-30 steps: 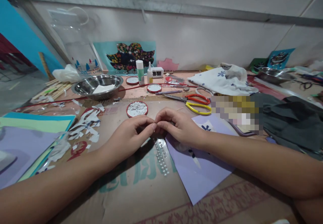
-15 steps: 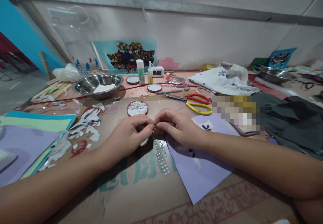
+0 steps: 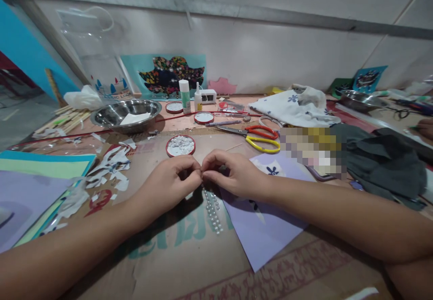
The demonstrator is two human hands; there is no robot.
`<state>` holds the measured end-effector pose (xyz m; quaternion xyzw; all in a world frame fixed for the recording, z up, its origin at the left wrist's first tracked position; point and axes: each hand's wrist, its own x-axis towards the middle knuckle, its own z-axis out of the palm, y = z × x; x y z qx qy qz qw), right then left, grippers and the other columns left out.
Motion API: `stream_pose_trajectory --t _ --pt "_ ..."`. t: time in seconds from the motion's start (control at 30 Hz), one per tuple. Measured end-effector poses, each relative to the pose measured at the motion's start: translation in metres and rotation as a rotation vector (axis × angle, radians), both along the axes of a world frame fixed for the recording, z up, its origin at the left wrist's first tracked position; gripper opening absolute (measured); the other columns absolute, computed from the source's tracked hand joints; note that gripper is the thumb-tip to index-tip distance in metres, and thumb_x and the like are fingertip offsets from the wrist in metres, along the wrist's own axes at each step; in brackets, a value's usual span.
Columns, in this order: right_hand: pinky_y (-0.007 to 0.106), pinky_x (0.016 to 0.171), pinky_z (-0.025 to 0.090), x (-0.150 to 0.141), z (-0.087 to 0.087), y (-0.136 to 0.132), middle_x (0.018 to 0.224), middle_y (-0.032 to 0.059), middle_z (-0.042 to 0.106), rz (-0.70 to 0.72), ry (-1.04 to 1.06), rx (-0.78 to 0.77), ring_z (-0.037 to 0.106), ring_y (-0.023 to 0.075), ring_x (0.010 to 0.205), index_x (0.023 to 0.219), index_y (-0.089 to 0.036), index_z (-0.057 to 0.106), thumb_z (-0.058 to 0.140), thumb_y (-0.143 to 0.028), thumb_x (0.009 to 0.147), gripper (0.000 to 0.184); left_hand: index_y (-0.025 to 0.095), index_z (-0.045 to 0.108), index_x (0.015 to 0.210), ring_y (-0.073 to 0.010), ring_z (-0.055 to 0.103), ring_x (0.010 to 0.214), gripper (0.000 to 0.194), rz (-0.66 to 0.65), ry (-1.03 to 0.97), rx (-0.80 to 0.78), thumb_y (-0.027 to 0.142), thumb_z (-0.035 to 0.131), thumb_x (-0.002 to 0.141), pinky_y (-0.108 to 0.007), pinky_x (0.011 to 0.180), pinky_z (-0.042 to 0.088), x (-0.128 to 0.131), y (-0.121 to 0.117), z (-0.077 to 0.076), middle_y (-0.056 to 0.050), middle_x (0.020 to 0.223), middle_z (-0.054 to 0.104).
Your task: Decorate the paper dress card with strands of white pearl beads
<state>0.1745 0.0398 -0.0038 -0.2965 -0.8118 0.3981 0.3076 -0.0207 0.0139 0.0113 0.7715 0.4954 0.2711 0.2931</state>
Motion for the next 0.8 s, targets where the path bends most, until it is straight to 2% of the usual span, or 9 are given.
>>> stream_pose_trajectory --t 0.17,0.3,0.47,0.57,0.7,0.8 --pt "0.024 0.071 0.052 0.0005 0.0012 0.0014 0.087 0.0000 0.072 -0.035 0.028 0.023 0.067 0.0118 0.078 0.094 -0.019 0.061 0.058 -0.014 0.089 0.008 0.021 0.055 0.069 -0.0160 0.053 0.065 0.028 -0.038 -0.041 -0.011 0.034 0.043 0.090 -0.027 0.061 0.042 0.0004 -0.0011 -0.0004 0.001 0.067 0.057" --pt "0.024 0.070 0.052 0.0009 0.0017 0.0025 0.086 0.0005 0.071 -0.083 0.072 0.019 0.067 0.0116 0.077 0.093 -0.018 0.062 0.059 -0.018 0.091 0.003 0.021 0.059 0.076 -0.0175 0.057 0.070 0.031 -0.016 -0.103 -0.043 0.034 0.038 0.095 -0.030 0.069 0.047 -0.0008 -0.0012 -0.0028 0.000 0.074 0.062" --pt "0.025 0.071 0.054 0.0029 0.0027 0.0038 0.086 0.0009 0.070 -0.098 0.102 0.011 0.067 0.0114 0.076 0.095 -0.018 0.061 0.056 -0.021 0.094 0.005 0.021 0.065 0.087 -0.0202 0.063 0.082 0.032 -0.015 -0.163 -0.049 0.035 0.039 0.096 -0.033 0.077 0.050 -0.0030 -0.0003 -0.0042 -0.003 0.085 0.069" --pt "0.024 0.067 0.054 0.0041 0.0007 0.0049 0.085 0.0003 0.069 -0.099 0.113 -0.013 0.067 0.0107 0.072 0.096 -0.018 0.059 0.055 -0.021 0.095 0.006 0.021 0.065 0.086 -0.0196 0.064 0.080 0.032 -0.018 -0.176 -0.060 0.040 0.042 0.096 -0.031 0.074 0.050 -0.0027 0.0008 -0.0058 -0.003 0.083 0.070" --pt "0.024 0.060 0.054 0.0045 -0.0038 0.0052 0.082 -0.0012 0.067 -0.074 0.170 -0.130 0.069 0.0112 0.065 0.099 -0.019 0.055 0.052 -0.024 0.097 0.007 0.020 0.064 0.084 -0.0175 0.063 0.071 0.033 -0.020 -0.154 -0.107 0.047 0.049 0.095 -0.029 0.067 0.046 -0.0027 0.0035 -0.0074 -0.002 0.077 0.069" --pt "0.026 0.065 0.054 0.0049 0.0007 0.0038 0.082 -0.0010 0.068 -0.077 0.153 -0.054 0.067 0.0118 0.070 0.097 -0.019 0.057 0.054 -0.021 0.095 0.004 0.020 0.061 0.077 -0.0182 0.060 0.072 0.035 -0.052 -0.051 -0.037 0.046 0.047 0.095 -0.030 0.067 0.044 -0.0028 0.0031 -0.0051 -0.001 0.074 0.065"
